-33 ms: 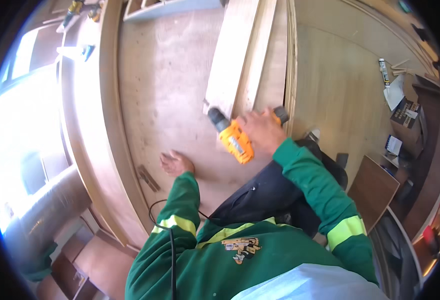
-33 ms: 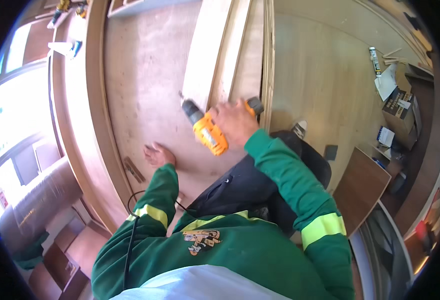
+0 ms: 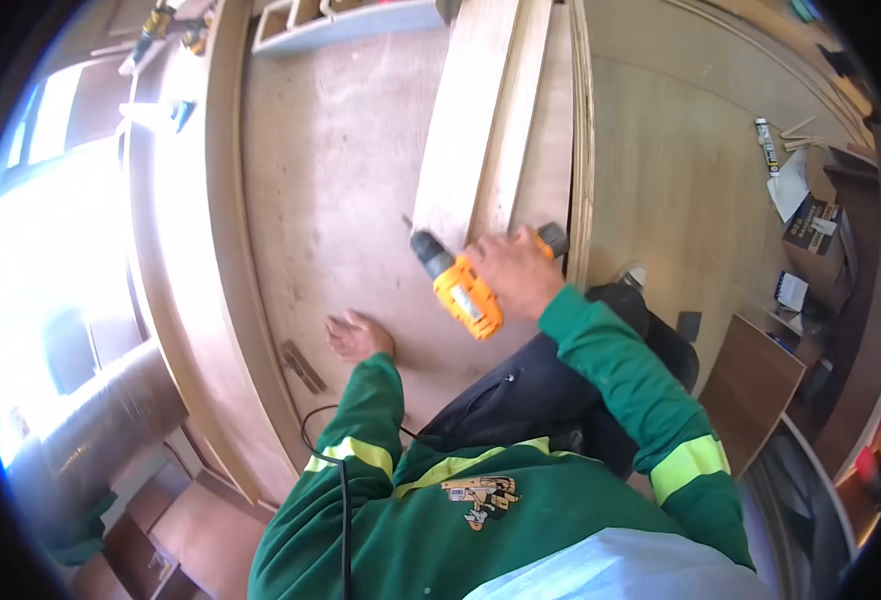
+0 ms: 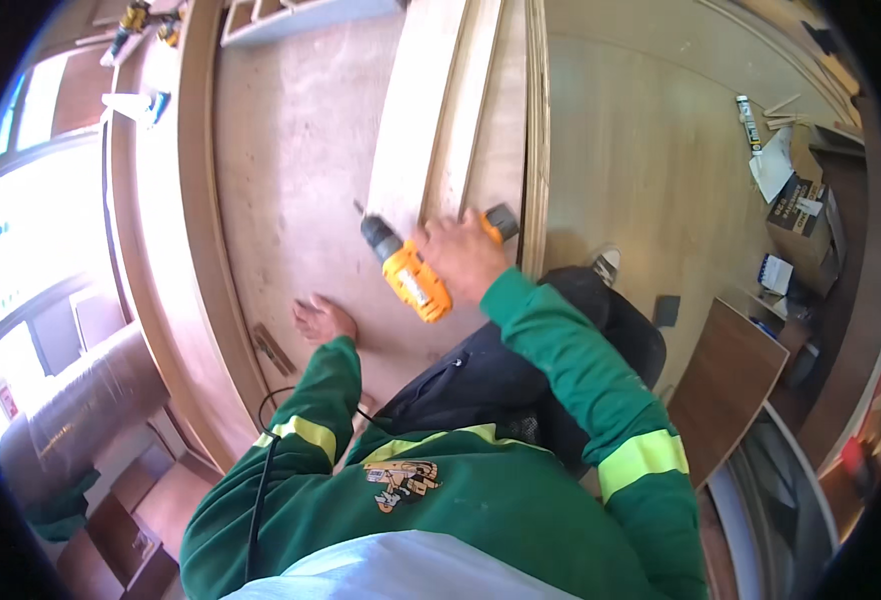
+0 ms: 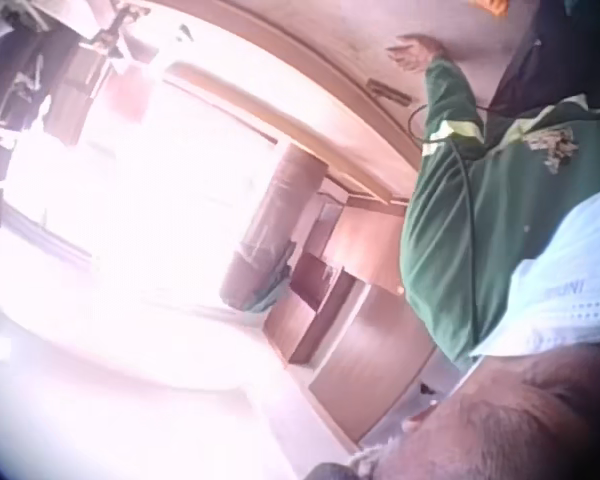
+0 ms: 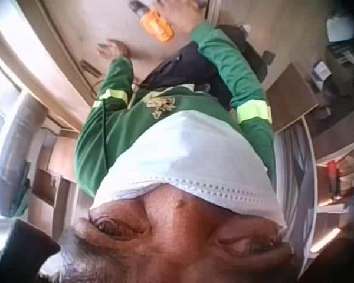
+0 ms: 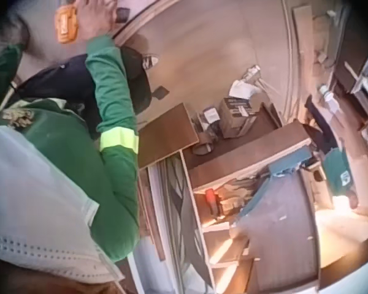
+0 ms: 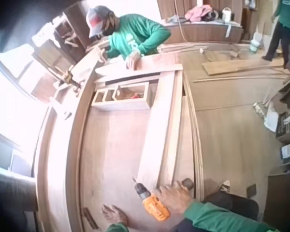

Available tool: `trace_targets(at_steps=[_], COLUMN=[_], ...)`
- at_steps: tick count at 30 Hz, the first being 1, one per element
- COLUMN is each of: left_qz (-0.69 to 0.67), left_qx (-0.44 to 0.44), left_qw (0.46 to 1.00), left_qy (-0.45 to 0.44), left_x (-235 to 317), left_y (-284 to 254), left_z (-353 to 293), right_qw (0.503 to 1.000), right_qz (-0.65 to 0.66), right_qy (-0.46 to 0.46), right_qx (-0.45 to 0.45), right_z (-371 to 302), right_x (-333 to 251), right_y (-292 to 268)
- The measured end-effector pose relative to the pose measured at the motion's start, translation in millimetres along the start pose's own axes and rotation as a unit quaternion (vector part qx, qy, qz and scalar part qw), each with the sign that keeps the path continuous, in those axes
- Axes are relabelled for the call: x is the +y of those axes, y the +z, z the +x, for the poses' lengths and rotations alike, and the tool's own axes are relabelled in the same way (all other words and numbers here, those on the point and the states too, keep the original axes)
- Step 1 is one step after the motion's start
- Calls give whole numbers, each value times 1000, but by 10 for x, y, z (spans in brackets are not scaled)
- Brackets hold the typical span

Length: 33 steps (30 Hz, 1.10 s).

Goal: The person uses a drill to secure screws into a wooden board, then aligns and attaches several long wooden planks to a larger plywood structure by hand and with the drill.

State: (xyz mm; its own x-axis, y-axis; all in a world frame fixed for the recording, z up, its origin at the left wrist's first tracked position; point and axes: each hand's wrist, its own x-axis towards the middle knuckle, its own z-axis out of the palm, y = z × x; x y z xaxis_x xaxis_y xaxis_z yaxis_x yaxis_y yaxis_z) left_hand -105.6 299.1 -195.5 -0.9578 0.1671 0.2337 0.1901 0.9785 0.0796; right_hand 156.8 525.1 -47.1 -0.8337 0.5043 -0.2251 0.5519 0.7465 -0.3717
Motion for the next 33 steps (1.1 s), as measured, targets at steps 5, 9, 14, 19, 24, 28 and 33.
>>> trace_targets(at_steps=[5,9,14,19,24,28,33], left_qz=[-1,-24,-61,-248,-794,-937,-630], left_qx=[29,44,6,-132,-336,-228,-129], left_qw=[999,998,998,959,489,22,-239], left_qy=[41,32,26,-26,132,263,728], left_x=[-105,-26,-121,-71,570,539,16], left_y=[279,218,241,-82,-1594,-3899,-5556], left_z=[-35,46,75,367,1772,2488,2752], right_qw=[998,997,988,994,993,831,826], right_qz=[-23,3,-129,-85,50,480,395], right_qy=[56,74,3,-28,50,-42,-315], right_qx=[31,17,81,60,94,279,251], right_z=[317,425,372,359,78,-679,-2203], right_x=[-674,-1034,-1150,-959,-1110,-1598,-2233], right_y=[754,1027,1253,1360,811,-349,-1468])
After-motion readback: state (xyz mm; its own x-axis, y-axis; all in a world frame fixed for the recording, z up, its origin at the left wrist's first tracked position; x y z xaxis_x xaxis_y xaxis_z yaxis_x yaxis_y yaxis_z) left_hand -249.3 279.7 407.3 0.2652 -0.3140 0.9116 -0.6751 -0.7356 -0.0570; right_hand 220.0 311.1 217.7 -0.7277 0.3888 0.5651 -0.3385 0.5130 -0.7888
